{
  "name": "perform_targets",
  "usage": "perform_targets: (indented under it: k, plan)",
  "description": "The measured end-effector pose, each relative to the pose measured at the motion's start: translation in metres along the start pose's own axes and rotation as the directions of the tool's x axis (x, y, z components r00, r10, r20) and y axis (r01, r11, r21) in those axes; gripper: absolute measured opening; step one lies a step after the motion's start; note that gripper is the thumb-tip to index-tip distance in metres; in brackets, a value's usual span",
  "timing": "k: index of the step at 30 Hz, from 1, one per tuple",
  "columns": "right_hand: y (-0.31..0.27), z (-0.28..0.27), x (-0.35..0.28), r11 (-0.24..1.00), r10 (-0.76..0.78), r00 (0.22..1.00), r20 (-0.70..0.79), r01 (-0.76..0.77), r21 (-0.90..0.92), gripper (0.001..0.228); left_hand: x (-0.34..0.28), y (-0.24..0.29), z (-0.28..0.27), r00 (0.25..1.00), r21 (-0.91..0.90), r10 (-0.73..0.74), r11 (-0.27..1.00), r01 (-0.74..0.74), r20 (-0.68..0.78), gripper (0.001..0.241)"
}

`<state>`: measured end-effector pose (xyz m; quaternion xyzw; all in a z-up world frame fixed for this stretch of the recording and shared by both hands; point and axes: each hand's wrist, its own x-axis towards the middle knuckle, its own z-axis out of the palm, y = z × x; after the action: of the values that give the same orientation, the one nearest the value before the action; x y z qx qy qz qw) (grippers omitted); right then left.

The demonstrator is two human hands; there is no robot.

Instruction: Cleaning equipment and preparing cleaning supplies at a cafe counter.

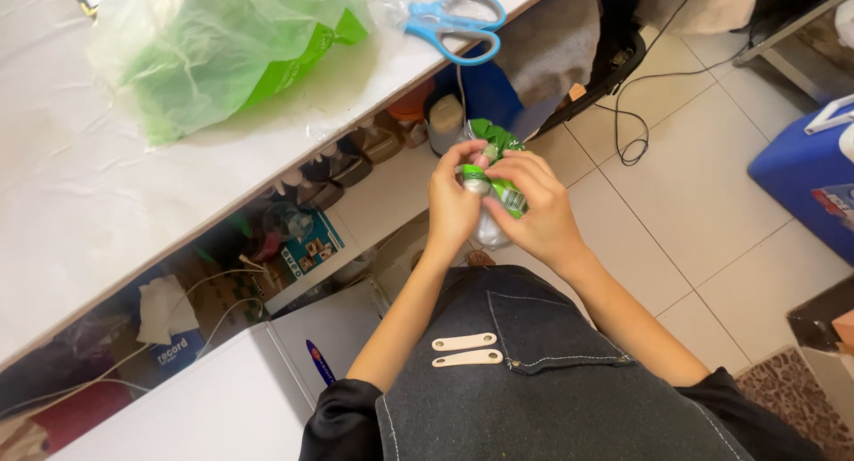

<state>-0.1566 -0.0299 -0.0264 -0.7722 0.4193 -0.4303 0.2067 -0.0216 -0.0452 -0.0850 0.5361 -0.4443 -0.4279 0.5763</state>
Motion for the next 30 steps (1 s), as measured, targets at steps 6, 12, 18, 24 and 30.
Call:
perform_targets:
  k: [6, 12, 18, 24, 30]
  plan:
    - [0.024, 0.004, -0.017, 0.994, 0.002, 0.999, -0.054, -0.008, -0.111, 0.03, 0.0, -0.009, 0.013, 0.978, -0.04, -0.172, 0.983, 0.178, 0.121, 0.016]
    - [0.034, 0.007, -0.034, 0.974, 0.212, 0.963, -0.164, -0.222, -0.044, 0.021, -0.006, -0.013, 0.012, 0.967, 0.181, -0.024, 0.983, -0.023, 0.253, 0.025]
    - [0.044, -0.002, -0.051, 0.932, 0.359, 0.875, -0.324, -0.357, 0.067, 0.017, -0.003, 0.02, 0.019, 0.816, 0.195, 0.292, 0.879, -0.434, 0.499, 0.035]
    - [0.032, -0.033, -0.06, 0.92, 0.374, 0.804, -0.462, -0.383, 0.078, 0.018, 0.017, 0.052, 0.045, 0.638, 0.074, 0.188, 0.93, -0.361, 0.747, 0.034]
    - [0.01, -0.064, -0.075, 0.916, 0.295, 0.757, -0.583, -0.398, -0.053, 0.017, 0.021, 0.071, 0.076, 0.36, -0.171, 0.331, 0.896, -0.41, 0.872, 0.043]
